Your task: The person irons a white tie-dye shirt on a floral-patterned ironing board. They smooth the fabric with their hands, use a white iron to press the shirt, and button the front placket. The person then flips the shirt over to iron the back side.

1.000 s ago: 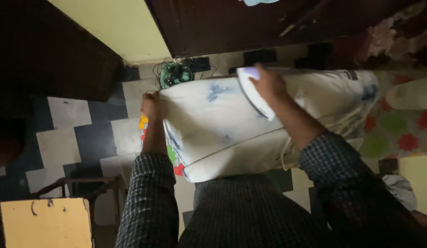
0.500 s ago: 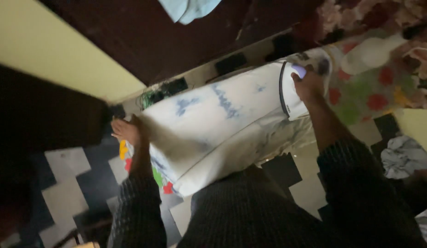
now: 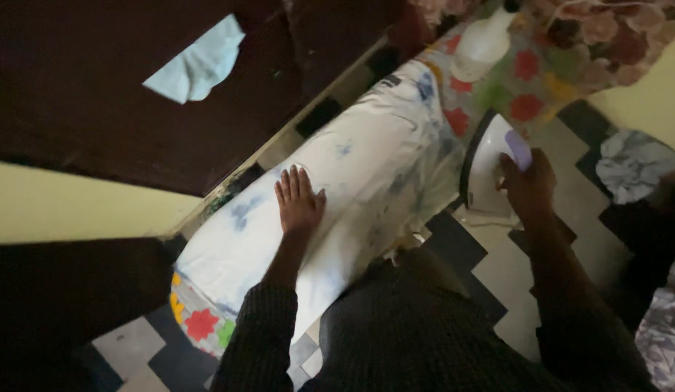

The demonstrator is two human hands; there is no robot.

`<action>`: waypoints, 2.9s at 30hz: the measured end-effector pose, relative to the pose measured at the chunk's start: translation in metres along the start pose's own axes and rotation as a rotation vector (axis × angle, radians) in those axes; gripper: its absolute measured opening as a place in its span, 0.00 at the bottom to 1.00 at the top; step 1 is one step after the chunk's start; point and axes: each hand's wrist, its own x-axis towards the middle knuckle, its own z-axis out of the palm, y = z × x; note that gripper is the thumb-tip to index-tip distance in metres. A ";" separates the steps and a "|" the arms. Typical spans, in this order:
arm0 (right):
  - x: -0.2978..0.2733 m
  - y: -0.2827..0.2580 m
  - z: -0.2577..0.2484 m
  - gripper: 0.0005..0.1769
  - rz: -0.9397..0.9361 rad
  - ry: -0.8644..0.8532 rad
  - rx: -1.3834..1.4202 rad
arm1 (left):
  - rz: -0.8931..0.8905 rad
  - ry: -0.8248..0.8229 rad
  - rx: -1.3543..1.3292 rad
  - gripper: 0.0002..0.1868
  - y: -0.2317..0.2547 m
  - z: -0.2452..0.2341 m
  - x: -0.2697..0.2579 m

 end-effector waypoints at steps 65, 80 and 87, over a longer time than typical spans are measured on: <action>0.056 0.084 0.122 0.26 -0.837 -0.460 -0.158 | 0.011 -0.294 0.225 0.29 0.086 0.021 -0.140; 0.054 0.064 0.132 0.26 -1.270 -0.787 -0.147 | 0.194 0.019 -0.062 0.25 0.101 0.007 -0.150; 0.042 0.072 0.145 0.18 -1.223 -0.794 -0.321 | -0.343 0.156 -0.224 0.11 0.126 -0.026 -0.134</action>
